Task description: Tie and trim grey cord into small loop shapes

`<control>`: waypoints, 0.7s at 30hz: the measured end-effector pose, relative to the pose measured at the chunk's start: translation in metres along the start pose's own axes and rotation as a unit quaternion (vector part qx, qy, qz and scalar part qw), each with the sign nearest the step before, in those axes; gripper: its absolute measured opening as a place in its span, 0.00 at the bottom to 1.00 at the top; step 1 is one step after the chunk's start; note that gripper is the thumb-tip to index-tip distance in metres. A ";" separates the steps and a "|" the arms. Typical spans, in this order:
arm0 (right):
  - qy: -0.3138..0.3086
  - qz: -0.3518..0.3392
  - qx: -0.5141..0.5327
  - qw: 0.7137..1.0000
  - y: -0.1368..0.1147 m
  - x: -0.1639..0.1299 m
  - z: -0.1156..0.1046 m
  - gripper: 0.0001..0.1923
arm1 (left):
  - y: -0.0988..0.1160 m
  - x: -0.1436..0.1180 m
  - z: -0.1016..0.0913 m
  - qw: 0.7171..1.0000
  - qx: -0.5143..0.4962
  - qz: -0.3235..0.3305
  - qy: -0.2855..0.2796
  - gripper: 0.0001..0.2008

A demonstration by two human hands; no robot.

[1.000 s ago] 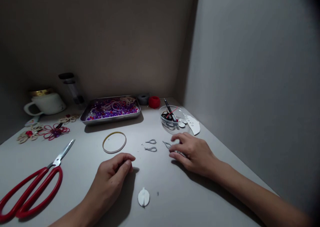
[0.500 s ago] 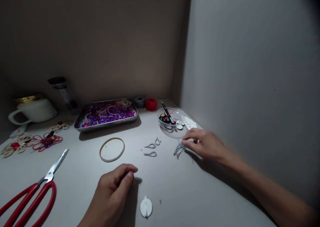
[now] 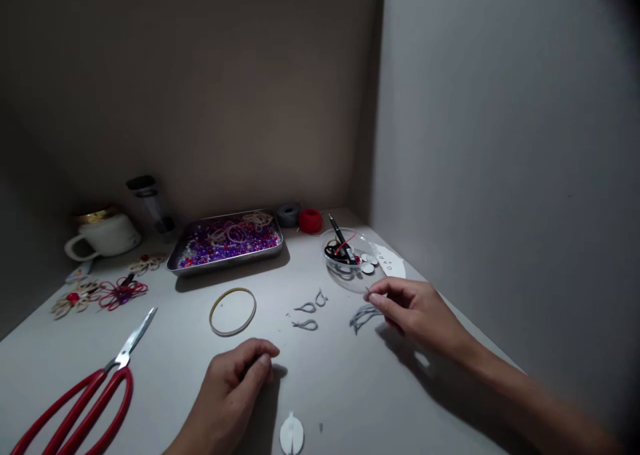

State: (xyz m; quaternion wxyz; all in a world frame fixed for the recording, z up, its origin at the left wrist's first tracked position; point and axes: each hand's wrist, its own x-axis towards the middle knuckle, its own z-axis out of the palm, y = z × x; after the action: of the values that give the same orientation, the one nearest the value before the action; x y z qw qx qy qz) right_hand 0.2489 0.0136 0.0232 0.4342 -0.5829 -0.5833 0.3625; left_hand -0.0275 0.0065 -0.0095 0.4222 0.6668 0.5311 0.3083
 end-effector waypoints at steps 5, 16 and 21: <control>-0.081 0.127 0.221 0.964 -0.003 -0.015 0.027 0.09 | 0.006 0.002 0.000 1.000 -0.013 0.001 0.003 0.11; -0.085 0.237 0.377 0.891 -0.012 -0.019 0.082 0.09 | 0.012 0.000 0.002 0.994 0.084 0.068 0.030 0.12; -0.069 0.242 0.406 0.878 -0.019 -0.019 0.108 0.07 | 0.010 -0.025 -0.058 0.979 0.170 0.102 0.056 0.11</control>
State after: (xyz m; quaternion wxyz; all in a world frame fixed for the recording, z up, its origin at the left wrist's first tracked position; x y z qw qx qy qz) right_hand 0.1401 0.0022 0.0003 0.4904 -0.4519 -0.2536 0.7007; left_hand -0.0794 -0.0044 0.0267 0.2391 0.7611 0.5277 0.2919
